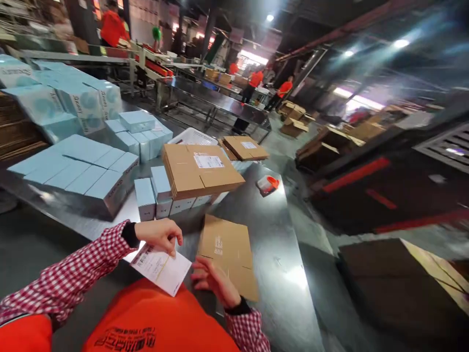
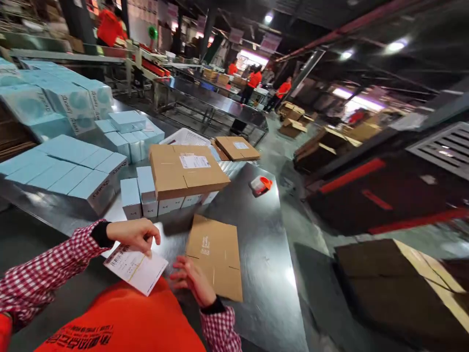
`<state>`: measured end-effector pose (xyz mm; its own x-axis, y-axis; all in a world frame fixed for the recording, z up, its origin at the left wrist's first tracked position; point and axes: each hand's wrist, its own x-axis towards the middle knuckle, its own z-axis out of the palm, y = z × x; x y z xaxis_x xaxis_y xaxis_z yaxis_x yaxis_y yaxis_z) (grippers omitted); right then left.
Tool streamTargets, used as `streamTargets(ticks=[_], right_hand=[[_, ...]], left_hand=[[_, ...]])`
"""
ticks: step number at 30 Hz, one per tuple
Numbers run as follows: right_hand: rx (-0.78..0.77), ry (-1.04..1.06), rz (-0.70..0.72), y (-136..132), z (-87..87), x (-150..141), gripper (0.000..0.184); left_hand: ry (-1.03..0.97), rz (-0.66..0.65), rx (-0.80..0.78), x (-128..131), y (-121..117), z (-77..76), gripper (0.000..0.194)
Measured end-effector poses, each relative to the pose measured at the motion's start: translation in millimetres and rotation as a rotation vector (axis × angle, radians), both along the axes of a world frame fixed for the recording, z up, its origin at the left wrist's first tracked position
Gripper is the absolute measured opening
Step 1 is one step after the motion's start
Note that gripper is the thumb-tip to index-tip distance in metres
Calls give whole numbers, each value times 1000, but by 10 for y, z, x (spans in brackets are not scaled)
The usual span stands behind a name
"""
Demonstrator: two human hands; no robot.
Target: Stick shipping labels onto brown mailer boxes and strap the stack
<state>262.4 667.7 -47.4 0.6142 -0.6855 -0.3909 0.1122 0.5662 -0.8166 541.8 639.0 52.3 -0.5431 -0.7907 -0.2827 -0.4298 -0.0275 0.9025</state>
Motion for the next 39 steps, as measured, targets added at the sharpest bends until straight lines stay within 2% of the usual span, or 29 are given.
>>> streamTargets(ticks=[2, 4, 6, 8, 9, 10, 13, 15, 17, 22, 27, 34, 37, 39], right_hand=[[-51, -19, 51, -19, 203, 284, 40], [-100, -26, -16, -4, 279, 438, 34], [-95, -41, -222, 44, 273, 469, 33], [-67, -80, -434, 93, 242, 432, 37], [-57, -109, -502, 109, 229, 406, 38], [-53, -138, -542, 118, 217, 381, 38], [-56, -211, -578, 110, 188, 297, 37], [-52, -233, -573, 91, 165, 204, 38], [-44, -239, -554, 69, 140, 62, 40], [-25, -212, -462, -7, 71, -380, 43], [-40, -205, -392, -101, -14, -732, 43], [1, -159, -209, -172, -140, -1090, 45], [-12, -106, -102, -141, -319, -1125, 44], [-96, -31, -17, -159, -486, -1154, 45]], left_hand=[[40, -62, -15, -113, -76, 25, 31], [114, -15, -26, -144, -66, 34, 36], [275, 242, -46, -128, 17, -23, 43], [486, 604, -37, -151, 145, -167, 49], [561, 719, -4, -202, 213, -265, 52], [595, 735, 36, -284, 278, -369, 55], [624, 642, 98, -677, 420, -647, 67], [645, 687, 73, -977, 450, -753, 81], [640, 767, 35, -1236, 435, -786, 89], [523, 830, -17, -1681, 346, -716, 84], [488, 900, -13, -2036, 294, -694, 84], [556, 1015, 32, -2396, 248, -814, 59], [554, 1075, 83, -2422, 302, -979, 53], [470, 1129, 80, -2316, 371, -1137, 52]])
